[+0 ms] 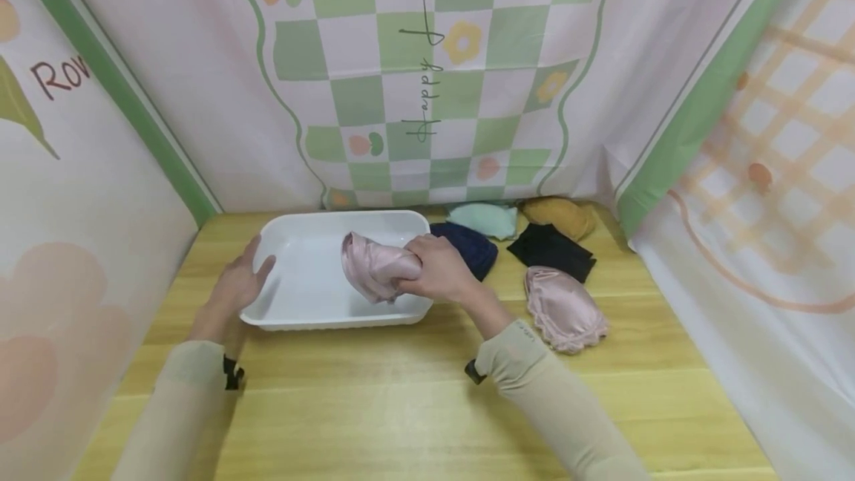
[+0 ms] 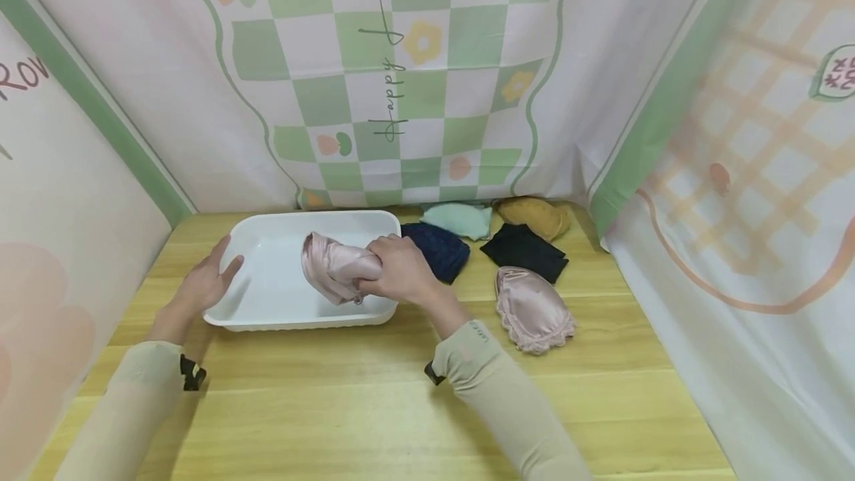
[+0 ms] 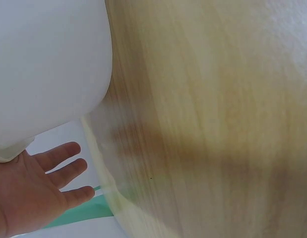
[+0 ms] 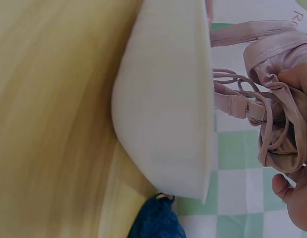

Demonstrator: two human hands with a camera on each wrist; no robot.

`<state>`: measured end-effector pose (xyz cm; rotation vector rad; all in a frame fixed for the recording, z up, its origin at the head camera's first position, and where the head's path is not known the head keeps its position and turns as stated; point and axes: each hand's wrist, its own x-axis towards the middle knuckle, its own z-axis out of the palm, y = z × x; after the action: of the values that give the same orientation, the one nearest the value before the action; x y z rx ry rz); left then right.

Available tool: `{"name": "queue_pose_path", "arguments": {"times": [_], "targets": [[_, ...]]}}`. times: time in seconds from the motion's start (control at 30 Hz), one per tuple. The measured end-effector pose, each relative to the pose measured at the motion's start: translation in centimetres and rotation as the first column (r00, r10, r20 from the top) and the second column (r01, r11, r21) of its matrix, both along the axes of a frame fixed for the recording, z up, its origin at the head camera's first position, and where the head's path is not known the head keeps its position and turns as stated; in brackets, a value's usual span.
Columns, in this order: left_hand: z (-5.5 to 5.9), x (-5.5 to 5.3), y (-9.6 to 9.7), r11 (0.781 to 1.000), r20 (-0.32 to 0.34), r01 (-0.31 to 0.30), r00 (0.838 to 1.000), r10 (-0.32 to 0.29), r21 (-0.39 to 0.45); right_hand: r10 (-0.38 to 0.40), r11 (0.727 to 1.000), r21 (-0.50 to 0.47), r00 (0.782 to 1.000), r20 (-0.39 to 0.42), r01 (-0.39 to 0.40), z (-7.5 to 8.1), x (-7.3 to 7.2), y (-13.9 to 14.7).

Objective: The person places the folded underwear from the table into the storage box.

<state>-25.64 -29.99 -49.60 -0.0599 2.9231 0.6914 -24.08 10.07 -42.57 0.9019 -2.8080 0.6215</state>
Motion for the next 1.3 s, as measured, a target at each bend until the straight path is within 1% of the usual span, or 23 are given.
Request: {"name": "queue_pose_path", "arguments": {"times": [0.13, 0.27, 0.4, 0.57, 0.7, 0.87, 1.0, 1.1, 1.17, 1.3], "targets": [[0.1, 0.0, 0.1, 1.000, 0.017, -0.011, 1.000, 0.011, 0.009, 0.002, 0.999, 0.036, 0.999, -0.046, 0.000, -0.8, -0.1, -0.7], [0.2, 0.0, 0.2, 1.000, 0.035, -0.023, 0.999, 0.022, 0.016, -0.009, 0.997, 0.078, 0.997, -0.081, 0.015, -1.7, -0.1, -1.4], [0.2, 0.0, 0.2, 0.999, 0.034, -0.028, 0.999, 0.028, 0.015, -0.025, 0.992, 0.121, 0.993, -0.114, 0.039, -2.3, 0.0, -2.1], [0.1, 0.0, 0.2, 1.000, 0.018, -0.017, 1.000, 0.016, 0.009, -0.040, 0.984, 0.167, 0.989, -0.143, 0.064, -2.9, 0.3, -2.6], [0.1, 0.0, 0.1, 1.000, 0.012, -0.005, 1.000, 0.005, 0.012, -0.039, 0.975, 0.212, 0.988, -0.151, 0.071, -3.4, 0.3, -2.9], [-0.1, -0.1, 0.0, 1.000, -0.003, -0.001, 1.000, 0.002, 0.014, -0.017, 0.971, 0.233, 0.988, -0.151, 0.053, -4.0, 0.5, -3.0], [-0.2, -0.1, 0.0, 1.000, -0.016, -0.002, 1.000, 0.003, 0.014, -0.015, 0.960, 0.274, 0.985, -0.172, 0.062, -4.3, 0.5, -2.8], [-0.2, -0.1, 0.0, 1.000, -0.025, -0.001, 1.000, 0.002, 0.013, -0.016, 0.960, 0.271, 0.983, -0.184, 0.066, -4.3, 0.5, -2.6], [-0.1, -0.1, 0.1, 1.000, -0.026, -0.001, 1.000, 0.001, 0.013, -0.015, 0.963, 0.264, 0.984, -0.177, 0.063, -4.2, 0.5, -2.5], [0.0, 0.0, 0.1, 1.000, -0.028, 0.004, 1.000, -0.003, 0.012, -0.014, 0.960, 0.277, 0.991, -0.133, 0.051, -4.0, 0.5, -2.5]]}}
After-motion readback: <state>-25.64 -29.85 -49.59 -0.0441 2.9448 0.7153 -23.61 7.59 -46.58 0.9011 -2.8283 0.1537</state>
